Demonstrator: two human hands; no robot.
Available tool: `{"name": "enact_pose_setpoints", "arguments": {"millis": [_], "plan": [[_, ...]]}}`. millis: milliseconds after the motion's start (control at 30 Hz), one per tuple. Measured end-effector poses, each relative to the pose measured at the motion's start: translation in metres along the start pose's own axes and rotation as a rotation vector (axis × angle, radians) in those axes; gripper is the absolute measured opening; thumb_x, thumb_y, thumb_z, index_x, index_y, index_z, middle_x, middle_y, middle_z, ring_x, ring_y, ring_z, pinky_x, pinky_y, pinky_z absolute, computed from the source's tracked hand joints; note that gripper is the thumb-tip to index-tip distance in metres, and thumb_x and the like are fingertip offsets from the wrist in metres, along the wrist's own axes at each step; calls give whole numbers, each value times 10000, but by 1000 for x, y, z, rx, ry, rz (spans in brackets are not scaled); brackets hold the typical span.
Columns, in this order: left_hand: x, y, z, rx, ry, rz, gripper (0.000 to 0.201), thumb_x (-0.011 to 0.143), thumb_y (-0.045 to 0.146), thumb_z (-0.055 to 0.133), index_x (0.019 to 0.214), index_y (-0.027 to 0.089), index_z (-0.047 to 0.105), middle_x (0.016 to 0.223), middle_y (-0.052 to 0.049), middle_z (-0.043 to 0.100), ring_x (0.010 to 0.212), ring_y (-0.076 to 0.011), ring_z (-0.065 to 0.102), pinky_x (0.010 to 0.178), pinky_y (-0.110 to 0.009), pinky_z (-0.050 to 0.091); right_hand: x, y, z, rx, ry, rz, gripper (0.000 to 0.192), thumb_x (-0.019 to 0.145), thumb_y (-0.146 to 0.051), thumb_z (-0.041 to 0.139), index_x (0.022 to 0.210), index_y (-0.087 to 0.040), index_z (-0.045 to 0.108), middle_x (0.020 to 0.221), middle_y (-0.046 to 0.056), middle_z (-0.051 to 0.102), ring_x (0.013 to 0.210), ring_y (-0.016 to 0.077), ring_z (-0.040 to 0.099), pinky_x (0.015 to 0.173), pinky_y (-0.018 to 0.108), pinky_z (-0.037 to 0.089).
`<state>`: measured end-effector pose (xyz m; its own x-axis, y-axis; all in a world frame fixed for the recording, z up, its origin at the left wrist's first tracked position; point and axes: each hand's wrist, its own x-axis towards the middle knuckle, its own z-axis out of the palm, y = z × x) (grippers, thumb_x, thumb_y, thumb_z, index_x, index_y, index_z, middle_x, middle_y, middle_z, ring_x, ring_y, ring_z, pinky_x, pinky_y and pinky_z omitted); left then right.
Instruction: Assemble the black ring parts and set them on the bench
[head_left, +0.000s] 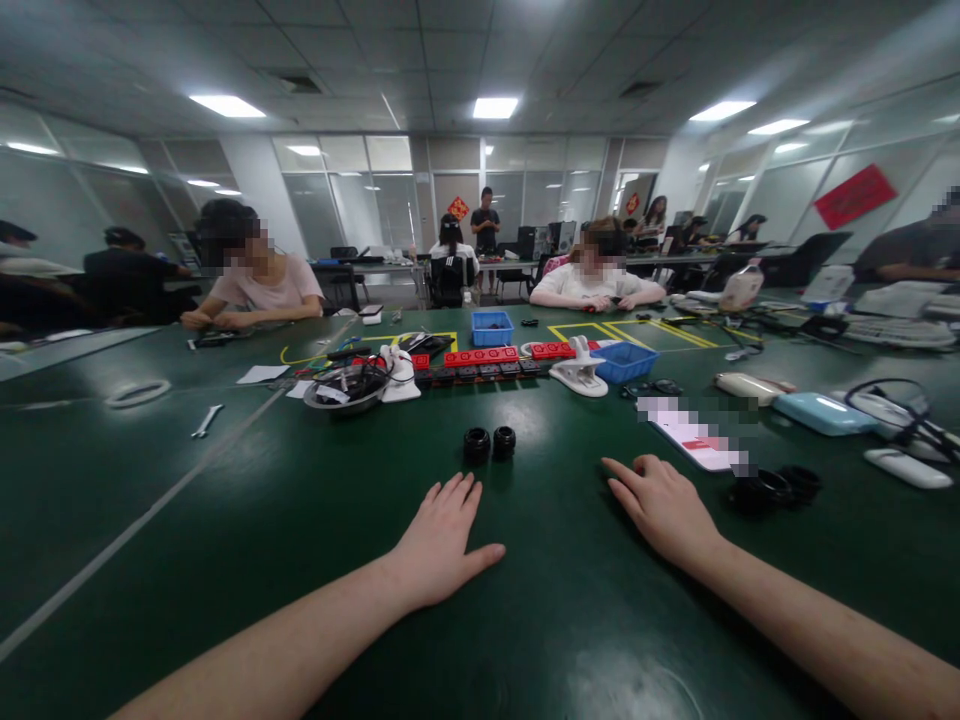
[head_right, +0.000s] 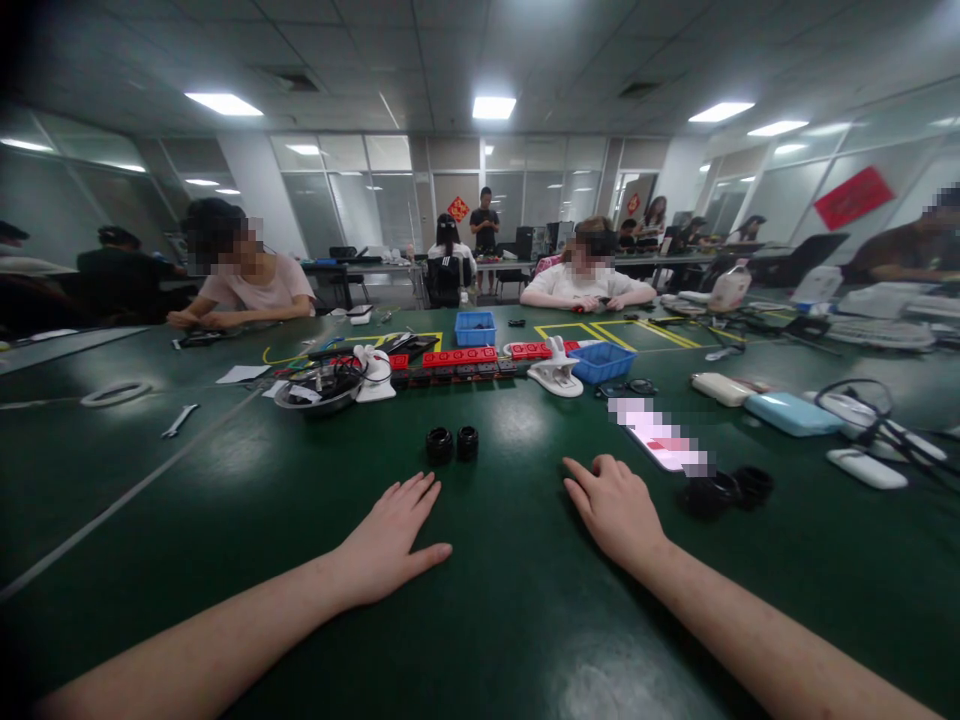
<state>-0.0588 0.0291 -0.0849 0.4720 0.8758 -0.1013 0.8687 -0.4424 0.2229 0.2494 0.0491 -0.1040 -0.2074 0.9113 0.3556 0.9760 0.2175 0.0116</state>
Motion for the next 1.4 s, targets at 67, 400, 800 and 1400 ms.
{"name": "enact_pose_setpoints", "arguments": {"millis": [67,400,800,1400], "plan": [[0,0,0,6,0,-2,802,819,665,350,1402,129,223,1465,-115,171,1336,-297,139,1069,-483,161,-5,6,-1,-17,2,11,433,903,-389,293,1183,-210,571,865,109,551,761,225,549,675,368,479],[-1,2,-1,28,-3,-11,807,820,665,354,1401,121,221,1464,-120,174,1335,-292,148,1070,-474,169,-48,30,-13,-98,47,-50,443,900,-406,304,1174,-200,584,878,120,567,740,222,549,649,360,491],[-1,3,0,39,-2,-22,802,820,675,338,1403,138,213,1468,-107,164,1339,-275,139,1069,-469,172,-128,51,-33,-52,119,-90,465,866,-545,316,1076,-292,645,854,103,609,674,189,598,564,305,535],[0,3,1,35,22,-17,804,813,676,349,1395,132,247,1460,-119,198,1333,-286,160,1070,-461,165,-159,132,-25,-21,54,211,522,783,-556,358,1018,-225,686,733,104,565,595,219,584,585,367,513]]}}
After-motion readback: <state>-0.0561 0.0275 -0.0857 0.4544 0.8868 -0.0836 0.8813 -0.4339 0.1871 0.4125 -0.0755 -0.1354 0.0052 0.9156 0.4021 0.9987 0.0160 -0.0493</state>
